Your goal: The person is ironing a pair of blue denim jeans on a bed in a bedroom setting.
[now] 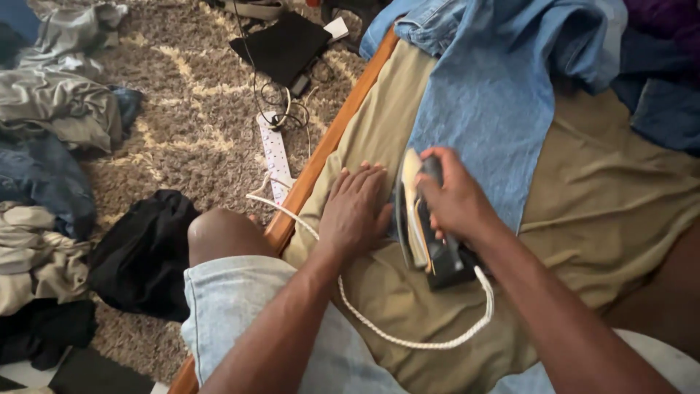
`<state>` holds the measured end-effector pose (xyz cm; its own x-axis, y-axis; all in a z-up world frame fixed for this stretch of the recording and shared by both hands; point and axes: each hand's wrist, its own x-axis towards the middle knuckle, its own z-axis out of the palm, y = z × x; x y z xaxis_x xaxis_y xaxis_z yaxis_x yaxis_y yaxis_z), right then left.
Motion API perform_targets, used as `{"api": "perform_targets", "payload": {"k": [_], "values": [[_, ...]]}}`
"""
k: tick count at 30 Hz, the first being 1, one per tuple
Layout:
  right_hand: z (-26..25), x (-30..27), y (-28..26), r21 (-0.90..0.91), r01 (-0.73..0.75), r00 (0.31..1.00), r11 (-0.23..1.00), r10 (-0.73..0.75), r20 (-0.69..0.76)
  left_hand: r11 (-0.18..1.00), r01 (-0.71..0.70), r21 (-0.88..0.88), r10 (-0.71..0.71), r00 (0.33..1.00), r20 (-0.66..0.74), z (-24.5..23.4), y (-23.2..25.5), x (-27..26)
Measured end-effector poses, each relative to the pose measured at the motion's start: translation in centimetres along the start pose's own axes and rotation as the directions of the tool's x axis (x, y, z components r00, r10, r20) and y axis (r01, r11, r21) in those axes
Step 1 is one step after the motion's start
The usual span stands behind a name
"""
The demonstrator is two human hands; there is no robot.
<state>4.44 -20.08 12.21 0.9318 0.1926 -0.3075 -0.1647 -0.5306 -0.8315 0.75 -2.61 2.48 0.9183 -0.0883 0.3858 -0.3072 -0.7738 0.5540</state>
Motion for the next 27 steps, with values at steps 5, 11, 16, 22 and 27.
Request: {"api": "perform_targets", "payload": {"k": [5, 11, 16, 22, 27], "values": [[0.4, -0.5, 0.9, 0.069, -0.017, 1.000, 0.997, 0.019, -0.020, 0.987, 0.005, -0.159, -0.020, 0.995, -0.096, 0.1, -0.4, -0.2], [0.9, -1.4, 1.6, 0.153, -0.002, 1.000, 0.988, -0.002, 0.029, 0.974, -0.045, -0.220, -0.001, 0.979, -0.203, 2.0, -2.4, -0.3], [1.5, -2.0, 0.9, 0.144, -0.018, 1.000, 0.989, 0.017, 0.007, 0.978, -0.007, -0.208, -0.029, 0.985, -0.168, 1.5, -1.7, -0.3], [1.1, -1.7, 0.3, -0.037, 0.013, 0.985, 0.999, -0.019, -0.174, 0.998, -0.052, 0.045, 0.055, 0.996, -0.073, 1.3, -0.7, -0.6], [0.4, -2.8, 0.2, -0.091, -0.048, 0.964, 0.995, 0.022, -0.265, 0.959, -0.049, 0.278, 0.043, 0.999, 0.028, 1.6, -0.2, -0.9]]}}
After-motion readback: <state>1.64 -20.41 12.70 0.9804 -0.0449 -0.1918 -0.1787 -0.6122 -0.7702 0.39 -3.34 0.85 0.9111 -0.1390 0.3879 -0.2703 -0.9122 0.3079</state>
